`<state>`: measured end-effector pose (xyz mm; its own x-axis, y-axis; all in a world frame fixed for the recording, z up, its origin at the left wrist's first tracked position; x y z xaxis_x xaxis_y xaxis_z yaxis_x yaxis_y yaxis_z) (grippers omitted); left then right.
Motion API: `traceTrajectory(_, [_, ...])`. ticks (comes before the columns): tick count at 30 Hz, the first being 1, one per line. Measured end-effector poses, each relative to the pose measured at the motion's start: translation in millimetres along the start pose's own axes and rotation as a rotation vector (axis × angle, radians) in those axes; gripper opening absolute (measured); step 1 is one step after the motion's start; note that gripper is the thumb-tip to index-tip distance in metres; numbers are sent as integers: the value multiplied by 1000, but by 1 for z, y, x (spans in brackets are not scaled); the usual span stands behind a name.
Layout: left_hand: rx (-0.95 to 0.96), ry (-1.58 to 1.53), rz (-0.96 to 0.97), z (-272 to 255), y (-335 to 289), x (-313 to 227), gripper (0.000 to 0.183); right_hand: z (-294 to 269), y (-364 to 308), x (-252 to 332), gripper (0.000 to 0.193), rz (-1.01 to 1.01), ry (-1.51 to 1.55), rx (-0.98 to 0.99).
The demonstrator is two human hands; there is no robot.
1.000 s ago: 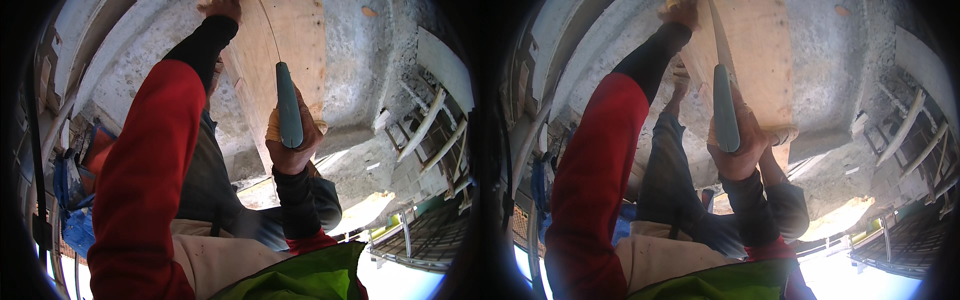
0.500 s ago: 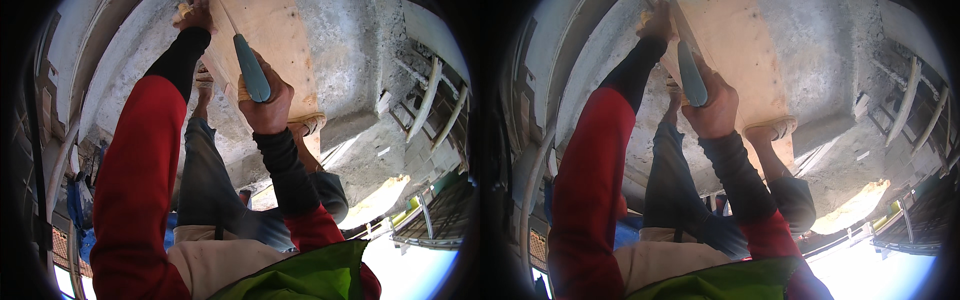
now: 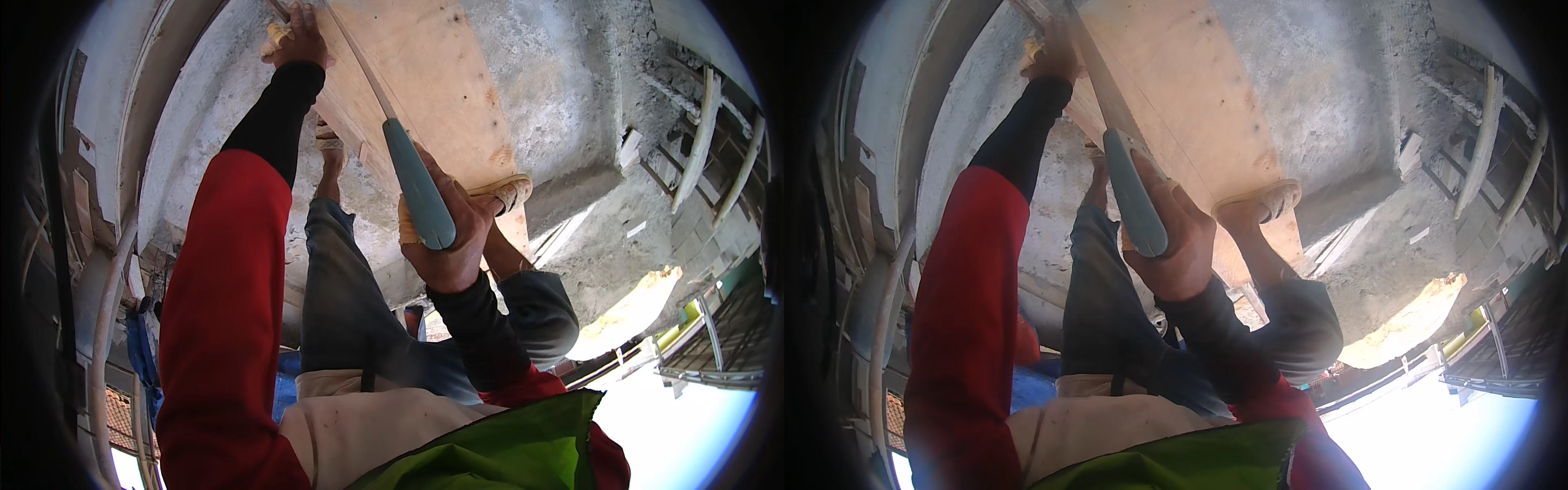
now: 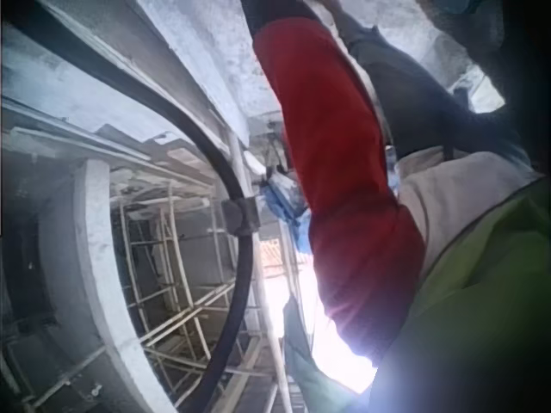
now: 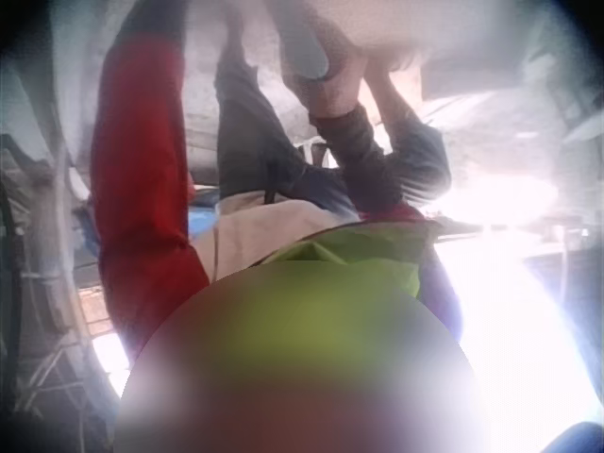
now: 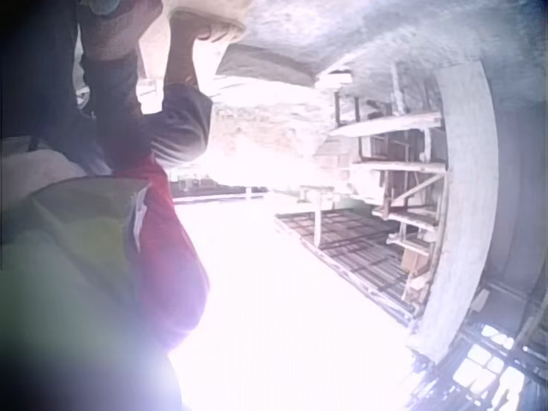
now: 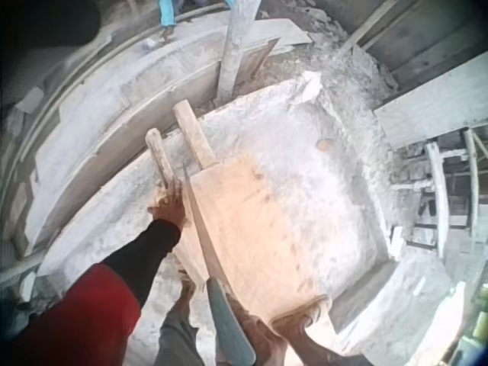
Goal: The person uses a hand saw to cut a long wooden plank on a makeshift workbench, then picks up a hammer and nails to fasten a smaller wooden board. The person continues to saw another plank while standing on a construction site.
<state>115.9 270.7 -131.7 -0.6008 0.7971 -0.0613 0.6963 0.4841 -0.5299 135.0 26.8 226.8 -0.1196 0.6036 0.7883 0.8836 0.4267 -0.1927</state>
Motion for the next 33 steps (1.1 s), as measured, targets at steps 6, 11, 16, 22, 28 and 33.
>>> traceTrajectory(6, [-190,55,92,-2,-6,-7,103,26,39,-14,43,135,40,179])
traceTrajectory(11, [-165,-1,-51,-18,-9,-6,95,-4,26,20,60,153,50,151])
traceTrajectory(16, [-58,122,8,-10,-15,-14,68,-11,15,31,63,112,14,88])
traceTrajectory(22, [-184,177,-11,-4,-8,-13,64,33,55,26,40,129,-23,207])
traceTrajectory(28, [-128,35,-53,-2,-12,-18,62,-4,11,39,56,59,-93,149])
traceTrajectory(33, [-268,118,-24,-15,-16,-17,62,50,40,-12,48,24,-50,139])
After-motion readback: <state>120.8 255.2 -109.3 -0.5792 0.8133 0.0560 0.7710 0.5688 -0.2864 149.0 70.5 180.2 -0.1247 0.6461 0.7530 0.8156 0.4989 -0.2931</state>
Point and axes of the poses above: each hand's wrist, its own y-axis towards the middle knuckle, its own z-axis out of the palm, x = y × z, the point moved 3 cm from there along y, towards the middle knuckle, and after that the axes turned 5 degrees about z, right-handed, at the moved point
